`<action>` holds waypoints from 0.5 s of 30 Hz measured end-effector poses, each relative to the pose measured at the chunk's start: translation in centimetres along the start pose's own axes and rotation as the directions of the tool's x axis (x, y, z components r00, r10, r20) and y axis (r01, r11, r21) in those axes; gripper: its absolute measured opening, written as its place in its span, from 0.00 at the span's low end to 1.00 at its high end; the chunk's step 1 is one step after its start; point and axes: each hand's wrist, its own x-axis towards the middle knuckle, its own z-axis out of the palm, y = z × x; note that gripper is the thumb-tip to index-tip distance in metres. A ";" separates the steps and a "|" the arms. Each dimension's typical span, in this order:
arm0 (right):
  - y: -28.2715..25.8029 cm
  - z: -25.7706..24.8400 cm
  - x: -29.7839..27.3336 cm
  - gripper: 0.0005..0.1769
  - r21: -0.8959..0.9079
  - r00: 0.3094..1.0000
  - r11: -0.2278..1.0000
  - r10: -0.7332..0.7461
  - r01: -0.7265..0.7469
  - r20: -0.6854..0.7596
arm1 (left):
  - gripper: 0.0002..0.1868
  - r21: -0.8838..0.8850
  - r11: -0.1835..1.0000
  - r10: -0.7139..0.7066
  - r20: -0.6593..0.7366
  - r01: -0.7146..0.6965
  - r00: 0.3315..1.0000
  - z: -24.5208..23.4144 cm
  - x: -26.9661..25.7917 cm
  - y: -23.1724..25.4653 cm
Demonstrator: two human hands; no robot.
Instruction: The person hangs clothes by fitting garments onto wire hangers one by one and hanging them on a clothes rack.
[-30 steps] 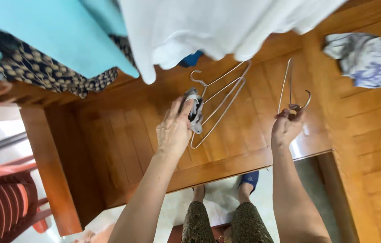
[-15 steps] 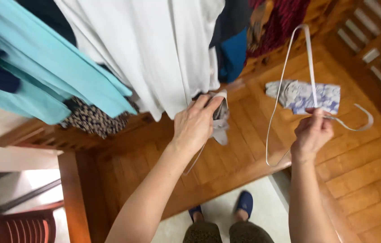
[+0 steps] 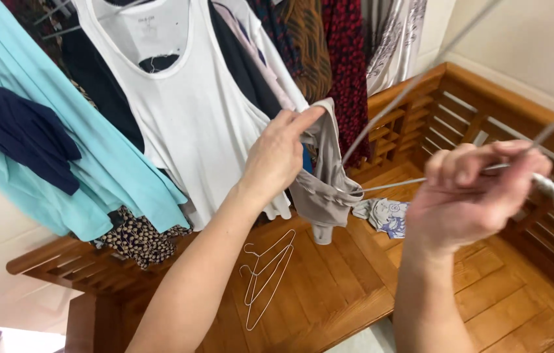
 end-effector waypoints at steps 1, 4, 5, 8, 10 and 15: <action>0.0 0.4 -0.2 0.20 0.015 1.000 1.000 -0.009 0.009 0.003 | 0.31 -0.019 1.000 -0.017 0.006 0.017 1.000 -0.2 0.8 0.1; -0.3 1.2 -0.6 0.17 0.060 1.000 0.998 -0.011 0.012 -0.009 | 0.30 -0.105 0.994 0.020 -0.029 -0.023 0.999 -1.5 2.4 0.6; -0.3 1.3 -0.4 0.16 0.043 0.999 0.998 -0.041 0.040 0.020 | 0.29 -0.137 0.989 0.046 -0.052 -0.053 0.998 -2.2 3.1 0.8; -1.2 1.2 -0.4 0.13 -0.163 0.991 0.983 -0.068 0.086 0.113 | 0.24 -0.013 0.998 -0.068 -0.046 0.068 0.997 -3.5 5.0 1.2; -2.4 1.0 -0.3 0.12 -0.338 0.990 0.940 0.005 0.044 0.142 | 0.26 0.024 0.998 -0.051 -0.030 0.052 0.998 -4.4 5.6 0.8; -3.5 0.0 0.8 0.10 -0.649 0.926 0.702 0.376 -0.294 -0.012 | 0.34 0.160 0.985 -0.058 -0.031 0.062 0.998 -4.8 7.0 -2.4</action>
